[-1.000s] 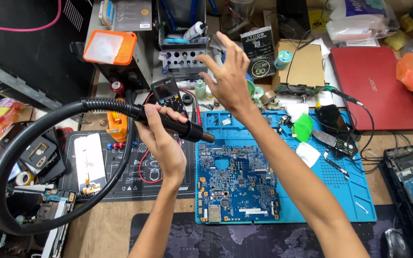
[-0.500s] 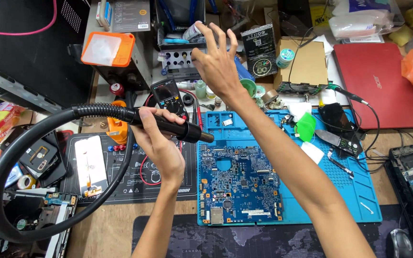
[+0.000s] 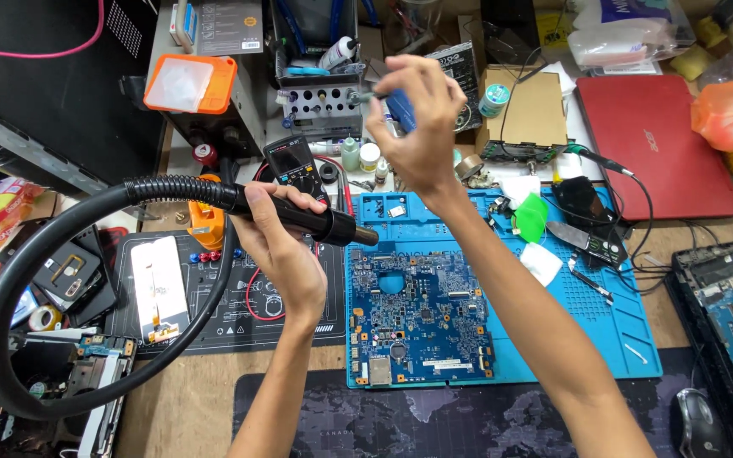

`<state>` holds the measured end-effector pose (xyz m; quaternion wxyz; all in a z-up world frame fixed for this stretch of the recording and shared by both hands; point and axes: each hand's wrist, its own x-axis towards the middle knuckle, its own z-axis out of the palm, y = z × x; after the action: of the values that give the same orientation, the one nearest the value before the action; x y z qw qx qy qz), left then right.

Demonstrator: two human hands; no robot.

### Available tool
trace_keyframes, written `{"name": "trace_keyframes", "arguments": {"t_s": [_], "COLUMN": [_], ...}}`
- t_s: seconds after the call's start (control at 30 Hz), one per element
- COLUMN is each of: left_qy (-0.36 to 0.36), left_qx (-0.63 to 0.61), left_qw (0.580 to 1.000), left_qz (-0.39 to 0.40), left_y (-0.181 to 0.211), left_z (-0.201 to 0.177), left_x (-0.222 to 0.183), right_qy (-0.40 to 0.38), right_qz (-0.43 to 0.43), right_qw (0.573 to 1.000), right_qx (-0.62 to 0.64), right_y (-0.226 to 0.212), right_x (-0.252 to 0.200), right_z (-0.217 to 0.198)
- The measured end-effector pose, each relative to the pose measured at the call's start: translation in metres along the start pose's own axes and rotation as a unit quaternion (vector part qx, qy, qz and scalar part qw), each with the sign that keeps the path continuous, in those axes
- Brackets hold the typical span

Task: Repairing a laptop motherboard using a heat gun and a precision tool

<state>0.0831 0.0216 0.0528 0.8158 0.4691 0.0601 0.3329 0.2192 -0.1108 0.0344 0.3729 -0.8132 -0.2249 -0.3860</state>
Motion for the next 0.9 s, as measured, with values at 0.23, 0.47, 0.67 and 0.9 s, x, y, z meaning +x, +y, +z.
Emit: {"name": "trace_keyframes", "arguments": {"t_s": [0.23,0.47,0.67,0.9], "left_qy": [-0.007,-0.041,-0.082,-0.110], "left_qx": [-0.014,0.072,0.084,0.096], "left_qw": [1.000,0.996,0.992,0.988], "left_qz": [-0.001,0.044,0.049,0.041], "left_y": [-0.001,-0.006,-0.015,-0.022], "left_z": [0.005,0.010,0.012,0.012], "left_x": [-0.007,-0.020,-0.031,-0.037], "right_qy": [0.029,-0.026,-0.090,-0.061], "right_qz": [0.138,0.319,0.340,0.406], "right_qw": [0.928,0.899,0.901,0.821], "right_qx": [0.346,0.300,0.253,0.396], "right_y": [-0.006,0.025,0.032,0.043], "right_x": [-0.029,-0.077,-0.094,-0.082], "right_z": [-0.061,-0.093,-0.117,-0.128]}}
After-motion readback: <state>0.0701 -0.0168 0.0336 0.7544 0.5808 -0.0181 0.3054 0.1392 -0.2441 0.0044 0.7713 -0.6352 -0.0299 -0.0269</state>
